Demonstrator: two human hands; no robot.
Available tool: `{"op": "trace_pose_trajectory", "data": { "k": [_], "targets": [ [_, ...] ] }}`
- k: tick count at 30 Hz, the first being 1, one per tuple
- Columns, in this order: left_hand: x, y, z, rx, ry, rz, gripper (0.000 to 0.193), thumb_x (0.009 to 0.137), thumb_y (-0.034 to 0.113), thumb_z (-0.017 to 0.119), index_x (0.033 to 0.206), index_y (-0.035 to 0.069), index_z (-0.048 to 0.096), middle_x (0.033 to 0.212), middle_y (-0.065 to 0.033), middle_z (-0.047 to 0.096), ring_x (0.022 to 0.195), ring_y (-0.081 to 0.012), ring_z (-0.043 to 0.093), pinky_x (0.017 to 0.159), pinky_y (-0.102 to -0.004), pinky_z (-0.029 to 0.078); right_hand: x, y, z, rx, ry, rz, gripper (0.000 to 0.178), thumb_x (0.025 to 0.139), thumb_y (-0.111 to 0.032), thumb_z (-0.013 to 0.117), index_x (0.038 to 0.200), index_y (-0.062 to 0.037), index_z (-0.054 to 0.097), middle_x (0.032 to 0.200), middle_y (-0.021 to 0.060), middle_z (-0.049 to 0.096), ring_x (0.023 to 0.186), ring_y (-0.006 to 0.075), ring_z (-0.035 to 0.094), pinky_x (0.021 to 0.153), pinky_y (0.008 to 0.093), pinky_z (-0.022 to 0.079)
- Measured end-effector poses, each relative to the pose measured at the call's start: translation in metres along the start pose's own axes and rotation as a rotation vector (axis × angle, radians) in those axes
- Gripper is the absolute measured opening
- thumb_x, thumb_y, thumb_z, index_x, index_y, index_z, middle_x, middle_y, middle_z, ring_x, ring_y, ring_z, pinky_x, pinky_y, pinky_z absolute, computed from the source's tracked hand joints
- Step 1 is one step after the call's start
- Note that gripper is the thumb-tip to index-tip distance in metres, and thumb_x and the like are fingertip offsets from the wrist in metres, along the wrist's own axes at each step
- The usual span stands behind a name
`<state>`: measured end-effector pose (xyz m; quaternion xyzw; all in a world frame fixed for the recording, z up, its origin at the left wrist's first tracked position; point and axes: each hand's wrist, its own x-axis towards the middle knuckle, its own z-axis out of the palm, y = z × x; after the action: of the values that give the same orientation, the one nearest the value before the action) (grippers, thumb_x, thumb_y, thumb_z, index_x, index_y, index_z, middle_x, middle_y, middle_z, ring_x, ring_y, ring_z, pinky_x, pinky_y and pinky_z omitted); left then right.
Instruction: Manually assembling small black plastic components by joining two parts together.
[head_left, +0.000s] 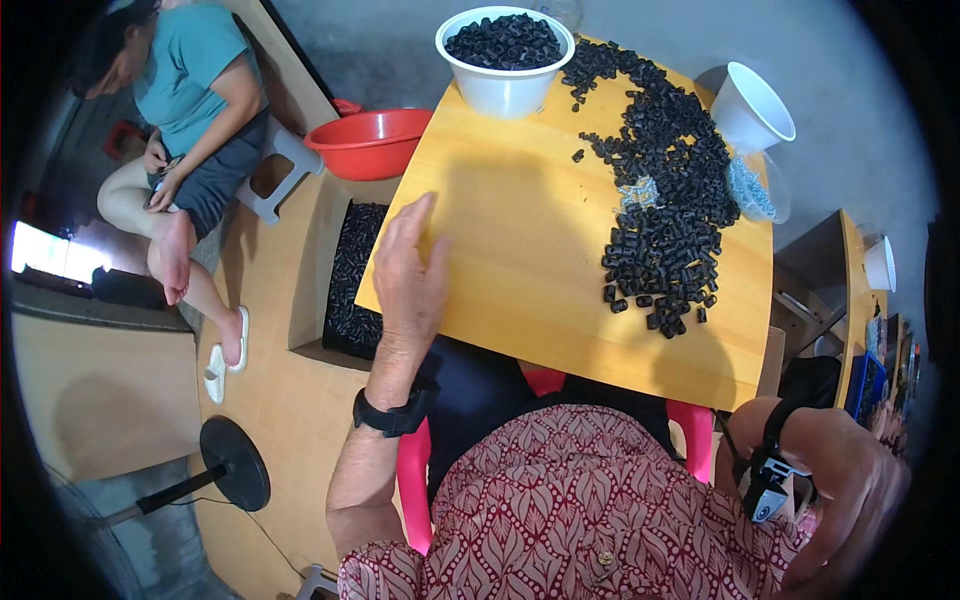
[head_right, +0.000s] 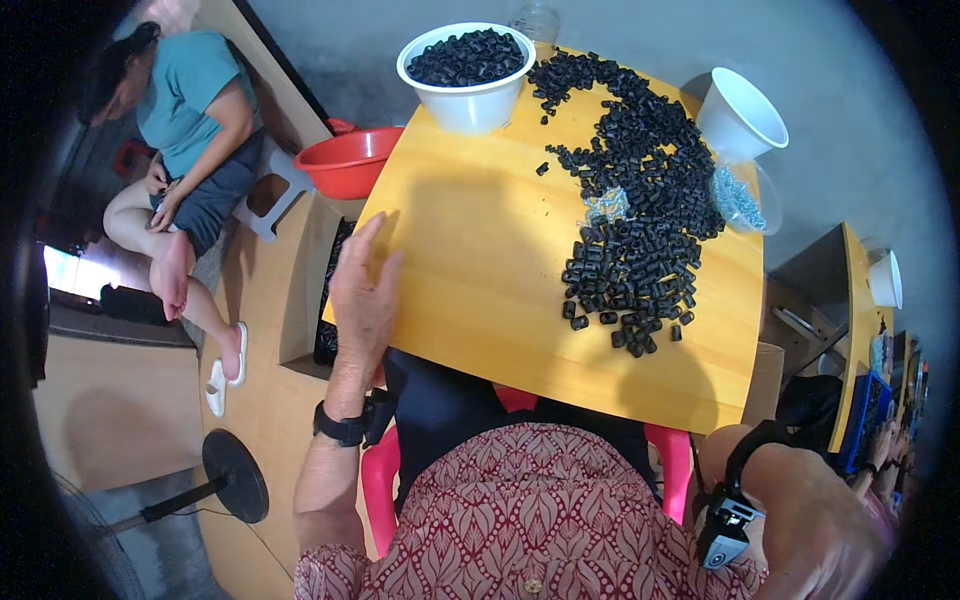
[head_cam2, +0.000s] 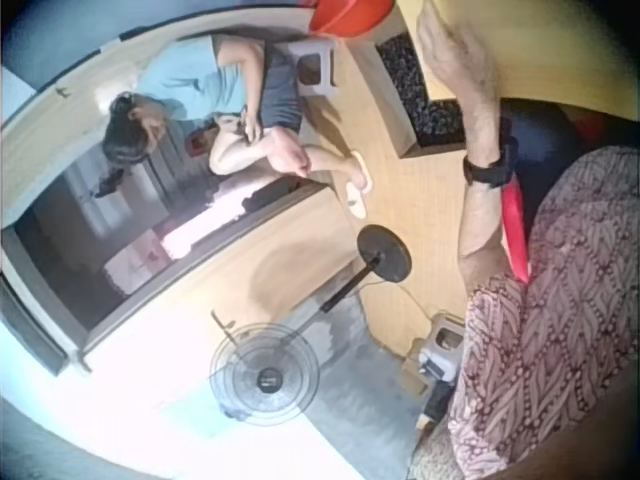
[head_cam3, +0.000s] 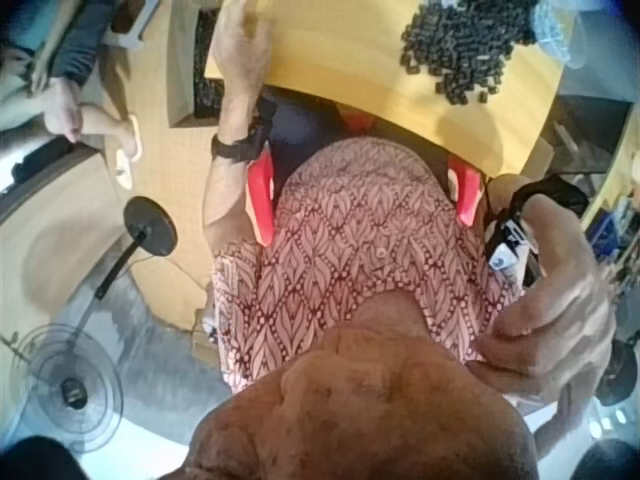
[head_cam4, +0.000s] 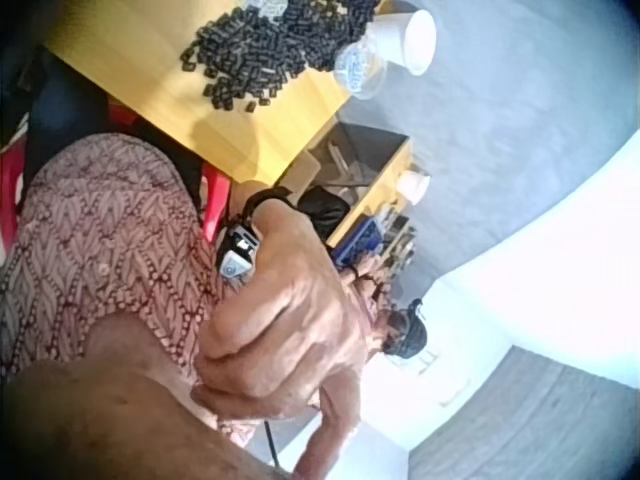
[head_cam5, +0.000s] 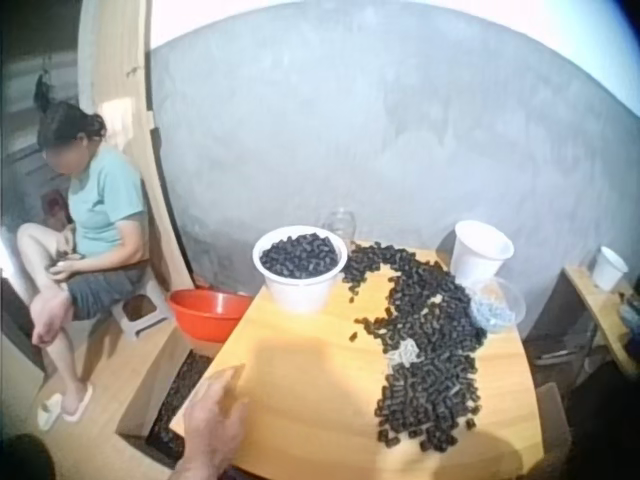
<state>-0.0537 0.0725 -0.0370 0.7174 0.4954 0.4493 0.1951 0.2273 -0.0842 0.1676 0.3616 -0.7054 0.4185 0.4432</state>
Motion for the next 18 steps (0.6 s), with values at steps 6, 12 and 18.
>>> {"op": "trace_pose_trajectory", "data": {
  "k": [6,12,18],
  "targets": [
    [-0.013,0.0,0.026,0.288,-0.081,0.068,0.059,0.086,0.015,0.071,0.14,0.003,0.052,0.137,-0.0213,0.057,0.132,-0.0403,0.049,0.112,-0.0486,0.036,-0.009,0.027,-0.008,-1.33,0.435,0.884,0.009,0.088,-0.011,0.062,0.085,-0.0052,0.069,0.077,0.0082,0.067,0.07,0.0187,0.065,0.062,0.0336,0.051],
    [-0.016,0.0,0.023,0.27,-0.118,0.059,0.058,0.086,0.015,0.07,0.14,0.003,0.052,0.141,-0.0219,0.054,0.136,-0.0402,0.045,0.114,-0.0491,0.032,-0.134,0.073,-0.148,-1.583,0.17,1.367,0.02,0.086,-0.011,0.059,0.098,-0.0024,0.073,0.086,0.0151,0.072,0.078,0.0287,0.07,0.073,0.0407,0.057],
    [-0.018,0.001,0.025,0.291,-0.158,0.025,0.057,0.089,0.015,0.069,0.141,0.003,0.052,0.145,-0.0223,0.05,0.141,-0.0391,0.04,0.118,-0.0523,0.026,-0.19,0.098,-0.176,-1.728,-0.225,1.491,0.012,0.084,-0.009,0.062,0.09,-0.0054,0.071,0.09,0.0113,0.067,0.086,0.0325,0.069,0.074,0.0409,0.057]
  ]
}}
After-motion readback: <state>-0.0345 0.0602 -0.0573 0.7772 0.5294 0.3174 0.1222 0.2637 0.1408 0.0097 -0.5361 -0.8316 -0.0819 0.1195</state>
